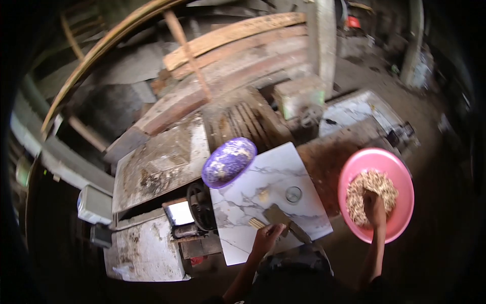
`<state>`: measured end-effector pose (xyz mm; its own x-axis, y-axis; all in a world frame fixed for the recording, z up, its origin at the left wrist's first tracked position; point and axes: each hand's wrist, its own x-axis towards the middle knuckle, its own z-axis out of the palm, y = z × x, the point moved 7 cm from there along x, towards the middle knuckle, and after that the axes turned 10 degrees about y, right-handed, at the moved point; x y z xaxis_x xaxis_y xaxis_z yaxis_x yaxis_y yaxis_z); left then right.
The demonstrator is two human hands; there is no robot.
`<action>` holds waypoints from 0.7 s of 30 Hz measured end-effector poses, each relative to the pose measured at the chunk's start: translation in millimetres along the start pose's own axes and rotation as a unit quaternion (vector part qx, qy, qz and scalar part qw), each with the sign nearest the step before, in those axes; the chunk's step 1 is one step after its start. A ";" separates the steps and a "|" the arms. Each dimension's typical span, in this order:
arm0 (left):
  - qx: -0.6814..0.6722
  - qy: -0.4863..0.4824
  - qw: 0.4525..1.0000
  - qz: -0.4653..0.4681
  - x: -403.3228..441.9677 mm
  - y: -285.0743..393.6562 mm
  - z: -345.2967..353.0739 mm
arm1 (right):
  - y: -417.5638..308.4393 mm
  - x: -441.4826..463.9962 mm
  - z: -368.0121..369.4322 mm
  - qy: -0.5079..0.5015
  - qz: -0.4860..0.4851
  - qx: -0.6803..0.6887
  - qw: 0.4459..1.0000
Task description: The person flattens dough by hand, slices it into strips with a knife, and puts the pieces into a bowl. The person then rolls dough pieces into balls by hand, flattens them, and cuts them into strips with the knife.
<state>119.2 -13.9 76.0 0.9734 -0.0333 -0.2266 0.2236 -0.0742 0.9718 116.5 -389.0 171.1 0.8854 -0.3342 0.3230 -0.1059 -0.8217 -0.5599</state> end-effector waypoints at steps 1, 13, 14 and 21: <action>0.004 -0.011 0.997 -0.077 -2.1 4.3 9.2 | 9.3 2.9 -13.4 0.084 0.014 0.019 0.996; -0.115 -0.141 0.979 -0.096 3.9 19.3 116.3 | 184.7 -5.2 -21.4 0.102 0.248 0.051 0.962; -0.129 -0.138 0.976 -0.107 4.5 20.0 122.9 | 192.0 -8.1 -16.6 0.096 0.275 0.189 0.938; -0.264 -0.219 0.924 -0.171 9.1 35.4 189.2 | 168.4 -7.6 -36.7 0.154 0.128 0.243 0.949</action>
<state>126.6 -205.5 96.1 0.7543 -0.5062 -0.4181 0.6194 0.3376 0.7088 75.4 -541.8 102.4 0.6767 -0.6752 0.2937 -0.0126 -0.4095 -0.9122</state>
